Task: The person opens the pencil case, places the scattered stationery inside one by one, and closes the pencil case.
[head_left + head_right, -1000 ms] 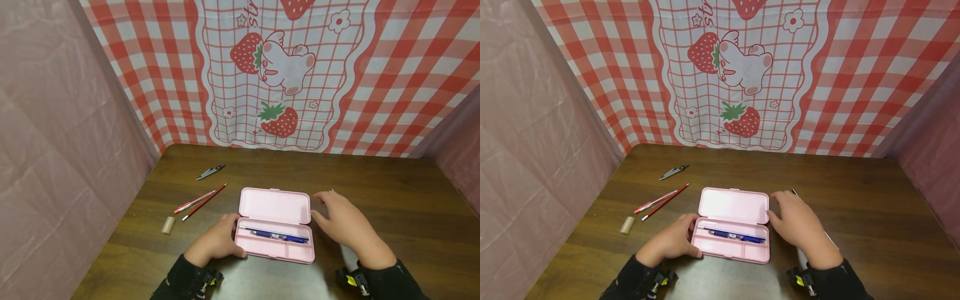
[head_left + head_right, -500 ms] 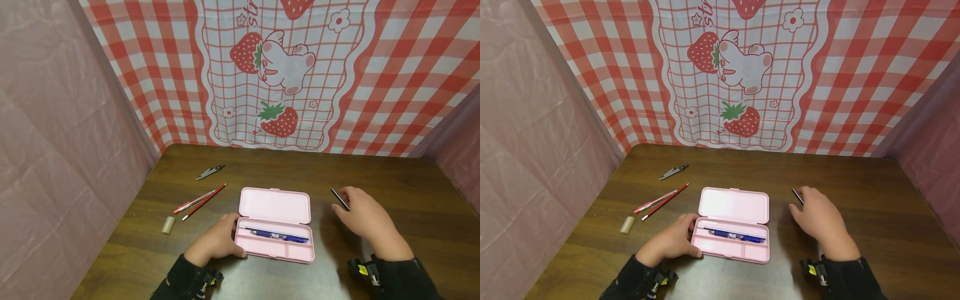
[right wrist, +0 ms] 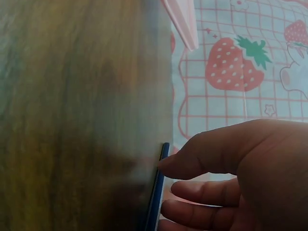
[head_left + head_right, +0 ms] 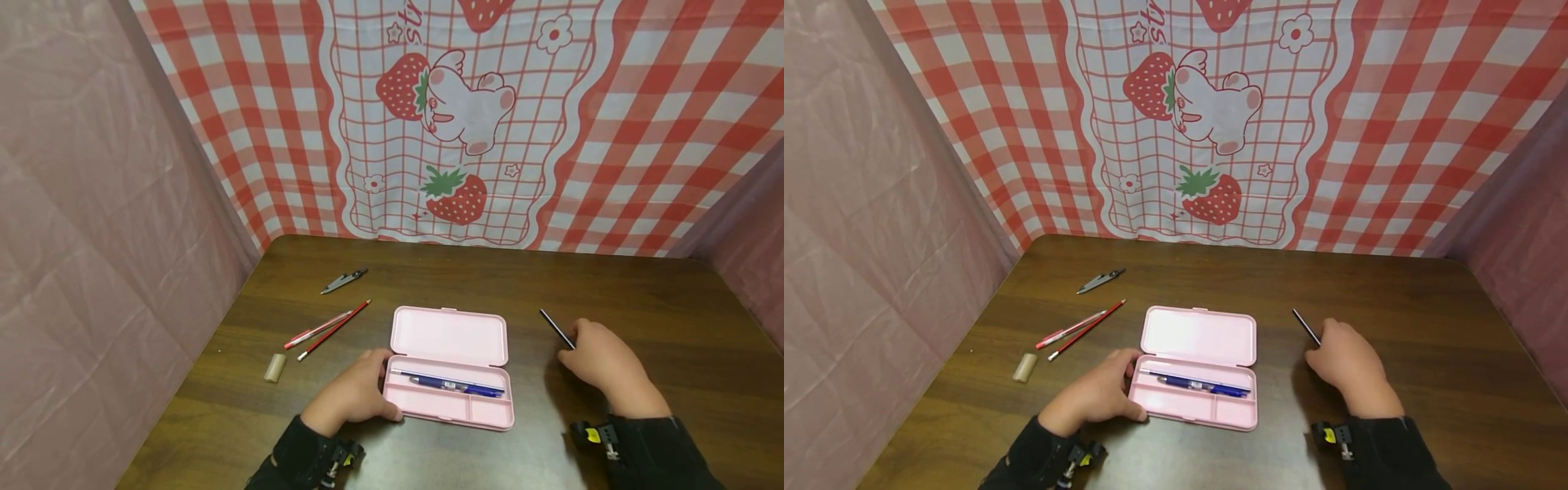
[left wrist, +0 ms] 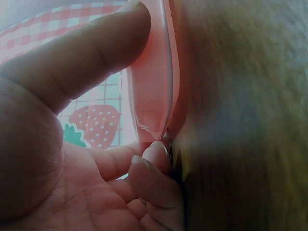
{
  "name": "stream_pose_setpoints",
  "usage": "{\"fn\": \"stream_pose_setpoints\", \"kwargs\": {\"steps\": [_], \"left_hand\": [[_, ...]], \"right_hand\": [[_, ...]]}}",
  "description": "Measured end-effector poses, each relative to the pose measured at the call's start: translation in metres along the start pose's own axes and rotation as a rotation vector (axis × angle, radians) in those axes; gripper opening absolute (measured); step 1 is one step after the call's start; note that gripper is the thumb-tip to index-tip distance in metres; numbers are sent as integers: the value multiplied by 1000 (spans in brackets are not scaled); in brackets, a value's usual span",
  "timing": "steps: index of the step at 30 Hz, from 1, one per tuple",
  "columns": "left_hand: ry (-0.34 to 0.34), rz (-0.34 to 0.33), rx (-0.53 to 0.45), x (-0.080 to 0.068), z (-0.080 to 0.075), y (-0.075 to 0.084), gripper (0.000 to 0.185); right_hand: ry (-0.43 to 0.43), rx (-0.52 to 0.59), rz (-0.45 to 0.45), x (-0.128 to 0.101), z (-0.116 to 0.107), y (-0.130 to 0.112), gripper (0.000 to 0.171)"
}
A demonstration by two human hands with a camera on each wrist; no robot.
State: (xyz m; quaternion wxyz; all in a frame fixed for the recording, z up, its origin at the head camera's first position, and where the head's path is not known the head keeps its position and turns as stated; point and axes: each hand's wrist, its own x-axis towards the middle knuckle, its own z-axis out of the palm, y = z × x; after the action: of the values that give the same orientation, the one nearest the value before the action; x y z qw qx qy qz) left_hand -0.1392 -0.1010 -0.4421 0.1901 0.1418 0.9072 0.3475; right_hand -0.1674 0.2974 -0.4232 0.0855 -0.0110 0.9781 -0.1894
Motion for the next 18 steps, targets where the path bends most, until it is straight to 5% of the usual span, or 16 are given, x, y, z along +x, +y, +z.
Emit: {"fn": "stream_pose_setpoints", "kwargs": {"steps": [18], "left_hand": [[10,-4,18,0,1,-1,92]], "right_hand": [[-61,1,49,1,5,6,24]]}}
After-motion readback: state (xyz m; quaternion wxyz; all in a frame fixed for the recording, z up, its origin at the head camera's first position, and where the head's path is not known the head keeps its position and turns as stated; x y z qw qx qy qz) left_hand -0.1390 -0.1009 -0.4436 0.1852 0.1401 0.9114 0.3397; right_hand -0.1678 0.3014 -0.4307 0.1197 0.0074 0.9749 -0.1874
